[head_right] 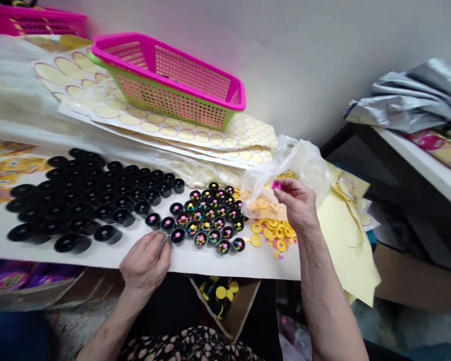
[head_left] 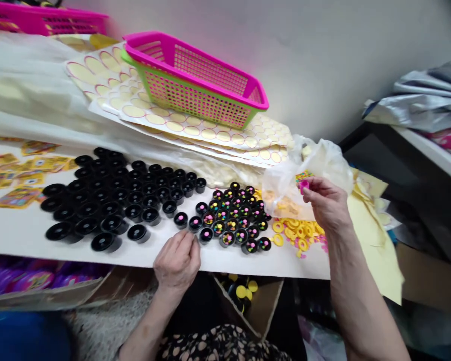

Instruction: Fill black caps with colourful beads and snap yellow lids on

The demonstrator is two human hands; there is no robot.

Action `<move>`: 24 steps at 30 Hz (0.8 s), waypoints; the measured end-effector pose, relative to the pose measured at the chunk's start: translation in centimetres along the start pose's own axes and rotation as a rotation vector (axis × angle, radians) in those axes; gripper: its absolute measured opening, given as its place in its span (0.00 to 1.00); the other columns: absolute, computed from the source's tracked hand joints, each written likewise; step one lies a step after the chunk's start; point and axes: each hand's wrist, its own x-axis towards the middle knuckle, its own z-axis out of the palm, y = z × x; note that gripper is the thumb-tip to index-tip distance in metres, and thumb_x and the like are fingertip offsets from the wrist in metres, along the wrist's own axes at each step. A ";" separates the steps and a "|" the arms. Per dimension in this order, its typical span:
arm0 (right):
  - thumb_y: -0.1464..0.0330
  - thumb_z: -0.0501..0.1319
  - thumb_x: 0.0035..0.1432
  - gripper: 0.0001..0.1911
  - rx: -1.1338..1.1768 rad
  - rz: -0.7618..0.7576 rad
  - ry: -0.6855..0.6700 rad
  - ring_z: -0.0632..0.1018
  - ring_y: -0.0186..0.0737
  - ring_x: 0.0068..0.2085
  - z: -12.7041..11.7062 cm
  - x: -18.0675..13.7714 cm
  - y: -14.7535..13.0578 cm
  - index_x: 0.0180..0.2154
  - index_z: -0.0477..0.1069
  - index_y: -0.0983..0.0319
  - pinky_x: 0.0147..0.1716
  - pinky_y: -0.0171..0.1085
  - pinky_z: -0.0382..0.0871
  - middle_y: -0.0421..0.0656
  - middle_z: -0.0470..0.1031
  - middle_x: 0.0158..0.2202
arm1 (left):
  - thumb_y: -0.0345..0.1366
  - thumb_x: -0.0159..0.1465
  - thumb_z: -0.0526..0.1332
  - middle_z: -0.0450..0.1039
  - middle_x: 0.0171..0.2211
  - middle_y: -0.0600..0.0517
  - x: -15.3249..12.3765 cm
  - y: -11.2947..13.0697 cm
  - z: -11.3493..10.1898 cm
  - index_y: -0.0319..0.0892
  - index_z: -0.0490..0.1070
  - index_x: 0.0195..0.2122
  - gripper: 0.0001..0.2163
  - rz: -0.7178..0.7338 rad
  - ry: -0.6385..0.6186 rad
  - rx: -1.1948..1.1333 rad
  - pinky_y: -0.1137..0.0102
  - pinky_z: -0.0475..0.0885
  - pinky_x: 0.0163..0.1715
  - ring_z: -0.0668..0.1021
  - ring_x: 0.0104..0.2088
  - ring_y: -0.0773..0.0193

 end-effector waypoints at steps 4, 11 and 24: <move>0.67 0.59 0.47 0.10 -0.688 0.171 0.058 0.72 0.40 0.32 -3.5 3.8 4.8 0.33 0.72 0.64 0.30 0.36 0.65 0.43 0.72 0.27 | 0.28 0.53 0.63 0.76 0.34 0.48 0.4 -0.1 -0.1 0.39 0.71 0.36 0.09 0.031 0.029 0.008 0.71 0.70 0.35 0.77 0.33 0.62; 0.77 0.58 0.39 0.05 -0.919 0.288 -0.048 0.72 0.52 0.46 -2.5 7.5 7.7 0.22 0.71 0.63 0.44 0.44 0.61 0.51 0.74 0.32 | 0.28 0.53 0.63 0.76 0.33 0.48 0.7 0.1 -0.1 0.38 0.71 0.36 0.08 0.058 0.034 0.054 0.71 0.70 0.34 0.77 0.32 0.62; 0.63 0.64 0.39 0.15 -0.217 0.117 0.126 0.74 0.37 0.30 -3.8 4.6 9.0 0.31 0.69 0.63 0.31 0.38 0.69 0.40 0.73 0.28 | 0.27 0.52 0.63 0.76 0.34 0.48 0.7 -0.1 0.0 0.39 0.71 0.36 0.09 0.064 0.047 0.056 0.71 0.71 0.34 0.77 0.33 0.62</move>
